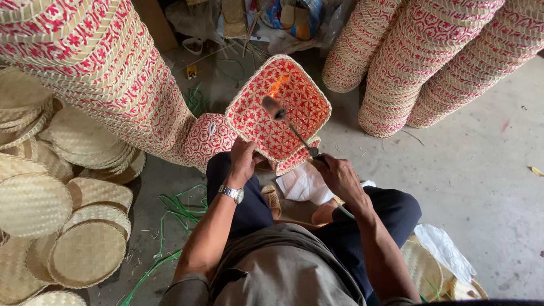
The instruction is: The person uses a handheld blowtorch to apply heat to the interior and exterior surfaces of woven baskets. They rotate each basket to treat different areas and then place the finished items into a stack.
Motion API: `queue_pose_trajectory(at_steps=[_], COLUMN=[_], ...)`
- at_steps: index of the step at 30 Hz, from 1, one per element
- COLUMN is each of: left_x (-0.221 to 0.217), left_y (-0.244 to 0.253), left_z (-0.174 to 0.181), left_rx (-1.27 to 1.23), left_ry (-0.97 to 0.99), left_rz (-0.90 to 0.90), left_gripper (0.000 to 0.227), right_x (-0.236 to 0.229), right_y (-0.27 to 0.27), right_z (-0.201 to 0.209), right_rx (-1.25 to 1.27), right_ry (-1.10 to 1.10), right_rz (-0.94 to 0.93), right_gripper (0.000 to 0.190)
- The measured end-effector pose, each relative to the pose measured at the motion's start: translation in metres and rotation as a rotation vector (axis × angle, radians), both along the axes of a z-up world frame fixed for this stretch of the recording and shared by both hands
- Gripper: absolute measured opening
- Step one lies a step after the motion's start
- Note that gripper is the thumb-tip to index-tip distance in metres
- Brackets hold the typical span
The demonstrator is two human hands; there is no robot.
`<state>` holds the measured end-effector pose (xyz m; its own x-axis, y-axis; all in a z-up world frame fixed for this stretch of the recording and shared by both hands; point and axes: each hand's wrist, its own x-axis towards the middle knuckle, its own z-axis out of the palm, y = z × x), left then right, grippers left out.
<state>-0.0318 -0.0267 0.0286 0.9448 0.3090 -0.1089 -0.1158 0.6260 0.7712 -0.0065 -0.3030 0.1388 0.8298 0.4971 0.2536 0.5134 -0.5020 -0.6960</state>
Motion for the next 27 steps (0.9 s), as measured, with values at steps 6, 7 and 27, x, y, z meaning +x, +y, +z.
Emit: queue_pose_trajectory(at_steps=[6, 7, 27], left_x=[0.008, 0.01, 0.012], left_y=[-0.001, -0.001, -0.006], left_z=[-0.018, -0.024, -0.009], left_rx=[-0.002, 0.013, 0.302], left_ry=[0.109, 0.133, 0.168], left_rz=[0.022, 0.036, 0.227], left_gripper=[0.036, 0.033, 0.053], right_x=[-0.003, -0.003, 0.008], right_y=[0.002, 0.002, -0.005], right_z=[0.014, 0.017, 0.042], right_rx=[0.049, 0.09, 0.073], right_ry=[-0.019, -0.063, 0.049], right_rz=[-0.035, -0.011, -0.078], right_gripper=[0.023, 0.023, 0.028])
